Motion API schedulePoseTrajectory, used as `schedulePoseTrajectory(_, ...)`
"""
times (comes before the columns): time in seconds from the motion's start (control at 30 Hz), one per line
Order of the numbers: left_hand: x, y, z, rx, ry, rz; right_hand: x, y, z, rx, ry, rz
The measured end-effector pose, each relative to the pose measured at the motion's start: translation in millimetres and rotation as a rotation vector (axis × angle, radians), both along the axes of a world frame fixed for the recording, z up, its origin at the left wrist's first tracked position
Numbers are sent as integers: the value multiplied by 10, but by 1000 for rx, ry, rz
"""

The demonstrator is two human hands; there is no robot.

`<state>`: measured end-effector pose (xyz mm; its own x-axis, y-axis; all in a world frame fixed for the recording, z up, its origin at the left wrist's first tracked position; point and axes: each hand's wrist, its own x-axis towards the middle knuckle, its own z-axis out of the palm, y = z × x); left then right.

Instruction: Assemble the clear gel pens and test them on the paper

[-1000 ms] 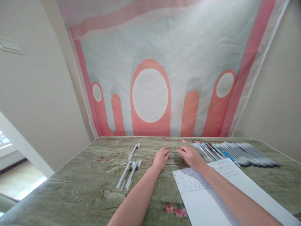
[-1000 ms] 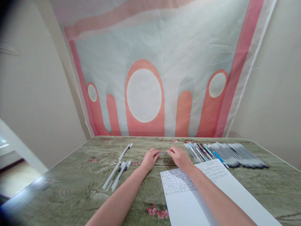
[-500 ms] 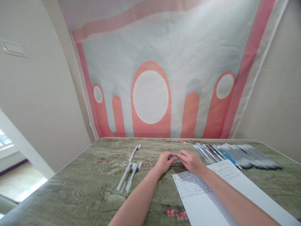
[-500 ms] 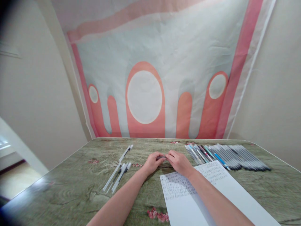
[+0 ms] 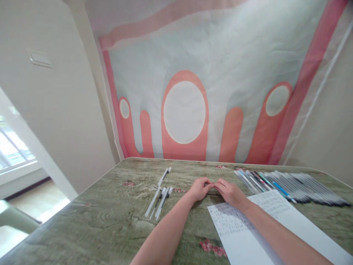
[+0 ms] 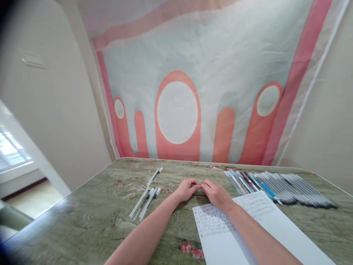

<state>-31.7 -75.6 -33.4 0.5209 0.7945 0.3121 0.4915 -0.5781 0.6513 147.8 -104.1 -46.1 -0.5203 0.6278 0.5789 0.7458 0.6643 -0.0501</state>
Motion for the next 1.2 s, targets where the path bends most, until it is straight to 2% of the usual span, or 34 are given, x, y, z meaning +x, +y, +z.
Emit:
schedulePoseTrajectory(0.1, 13, -6, 32, -4, 13, 4, -27, -19, 61, -27, 3, -23)
schedulePoseTrajectory(0.17, 48, -18, 65, 37, -2, 75, -19, -4, 99, -49, 16, -68)
schedulePoseTrajectory(0.23, 106, -54, 109, 152, -42, 221, 27, 36, 123, -53, 30, -194)
schedulePoseTrajectory(0.3, 180, -130, 157, 235, -13, 288, 114, 88, 130, -49, 32, -388)
schedulePoseTrajectory(0.37, 267, -259, 204, 202, 113, 162, 227, 139, 123, -56, 17, -572)
schedulePoseTrajectory(0.47, 407, -551, 260, 79, 319, -206, 393, 192, 97, -102, -5, -756)
schedulePoseTrajectory(0.5, 450, -664, 274, 71, 362, -293, 438, 201, 85, -125, -8, -800)
schedulePoseTrajectory(0.6, 544, -969, 296, 91, 439, -440, 527, 205, 54, -174, -16, -892)
schedulePoseTrajectory(0.73, 573, -1147, 314, 73, 527, -485, 570, 199, 50, -174, -21, -949)
schedulePoseTrajectory(0.97, 579, -1147, 362, 46, 558, -511, 672, 275, 48, -350, -41, -952)
schedulePoseTrajectory(1.07, 610, -1154, 318, 60, 550, -521, 753, 344, 50, -411, -89, -918)
schedulePoseTrajectory(1.2, 628, -1132, 277, 103, 541, -566, 742, 440, 134, -370, -139, -841)
